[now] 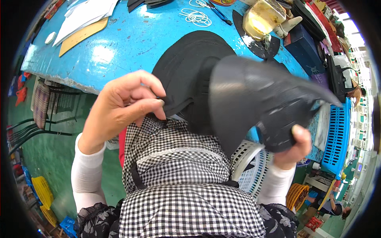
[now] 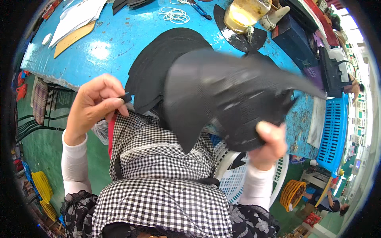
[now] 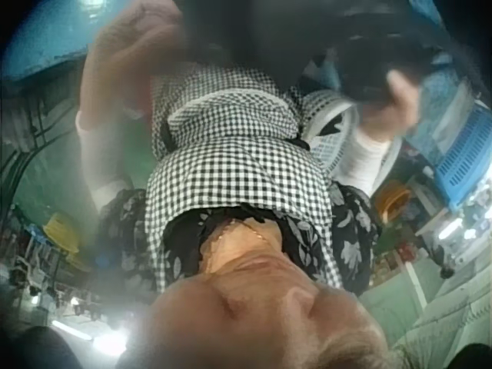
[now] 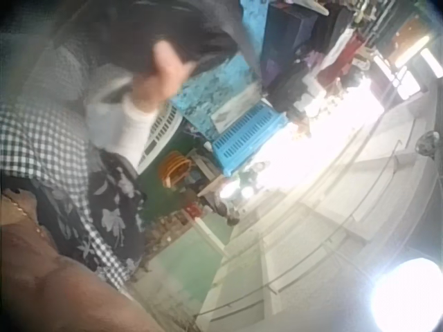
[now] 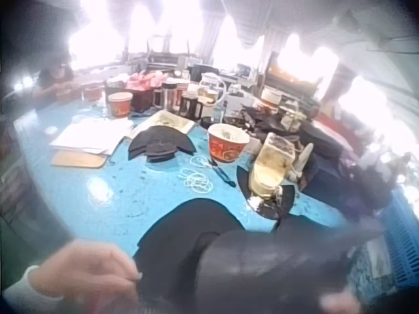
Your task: The person trims excess material and loose threads from black shoe upper components using scissors or a small blade.
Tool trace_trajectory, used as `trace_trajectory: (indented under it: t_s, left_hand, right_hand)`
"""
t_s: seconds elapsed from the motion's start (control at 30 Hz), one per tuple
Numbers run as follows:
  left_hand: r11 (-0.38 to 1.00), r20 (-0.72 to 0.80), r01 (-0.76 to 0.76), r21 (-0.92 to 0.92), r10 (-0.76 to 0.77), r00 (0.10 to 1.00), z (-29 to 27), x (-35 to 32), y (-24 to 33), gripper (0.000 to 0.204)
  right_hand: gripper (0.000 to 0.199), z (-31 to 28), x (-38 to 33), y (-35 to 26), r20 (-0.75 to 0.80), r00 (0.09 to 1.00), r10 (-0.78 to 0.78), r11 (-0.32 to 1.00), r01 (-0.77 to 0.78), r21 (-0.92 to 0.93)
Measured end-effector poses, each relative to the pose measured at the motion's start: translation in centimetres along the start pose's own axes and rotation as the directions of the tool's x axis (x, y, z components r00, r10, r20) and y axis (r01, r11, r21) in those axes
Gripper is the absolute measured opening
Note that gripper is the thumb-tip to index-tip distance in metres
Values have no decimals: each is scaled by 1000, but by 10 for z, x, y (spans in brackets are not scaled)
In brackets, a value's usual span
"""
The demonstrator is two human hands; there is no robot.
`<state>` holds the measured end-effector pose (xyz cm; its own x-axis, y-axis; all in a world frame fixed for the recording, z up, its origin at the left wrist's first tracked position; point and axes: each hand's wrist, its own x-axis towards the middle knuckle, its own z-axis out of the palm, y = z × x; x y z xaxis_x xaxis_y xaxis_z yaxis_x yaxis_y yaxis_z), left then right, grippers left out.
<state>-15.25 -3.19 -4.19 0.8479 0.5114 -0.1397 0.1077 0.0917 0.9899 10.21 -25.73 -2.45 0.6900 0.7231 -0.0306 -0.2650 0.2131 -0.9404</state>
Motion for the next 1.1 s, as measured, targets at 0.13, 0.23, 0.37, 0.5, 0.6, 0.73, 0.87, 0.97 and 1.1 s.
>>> trace_trajectory:
  t_s: [0.13, 0.23, 0.37, 0.5, 0.6, 0.73, 0.87, 0.97, 1.1]
  left_hand:
    - [992, -78, 46, 121, -36, 996, -41, 8, 6, 10]
    - [969, -134, 8, 249, 26, 991, -66, 19, 24, 8]
    - [859, -133, -108, 501, 200, 971, -75, 48, 44, 11]
    - [813, 84, -168, 558, 146, 986, -44, 74, 50, 9]
    - [824, 392, -374, 425, 205, 897, -4, 105, 38, 8]
    - [826, 592, -347, 444, 20, 806, 36, 129, 27, 12]
    - [824, 596, -314, 472, -36, 802, 52, 137, 6, 13]
    - [829, 590, -274, 487, -81, 803, 55, 140, 1, 13]
    - [814, 574, -245, 527, -128, 809, 54, 140, 5, 13]
  right_hand:
    - [52, 18, 25, -24, 127, 959, -255, 743, 278, -609]
    - [57, 41, 45, -22, 621, 781, 69, 167, 605, -779]
    - [68, 46, 29, 26, 552, 704, 447, 75, 586, -807]
    - [66, 20, 38, 15, 596, 707, 380, 482, 399, -780]
    - [33, -2, 44, 18, 305, 911, 277, 587, 91, -805]
    - [16, 1, 46, 29, 182, 941, 284, 711, -80, -699]
    - [17, 4, 49, 28, 238, 915, 325, 657, -38, -753]
    - [15, 2, 48, 27, 239, 908, 345, 657, -51, -752]
    - [12, 7, 56, 7, 198, 880, 432, 609, -122, -784]
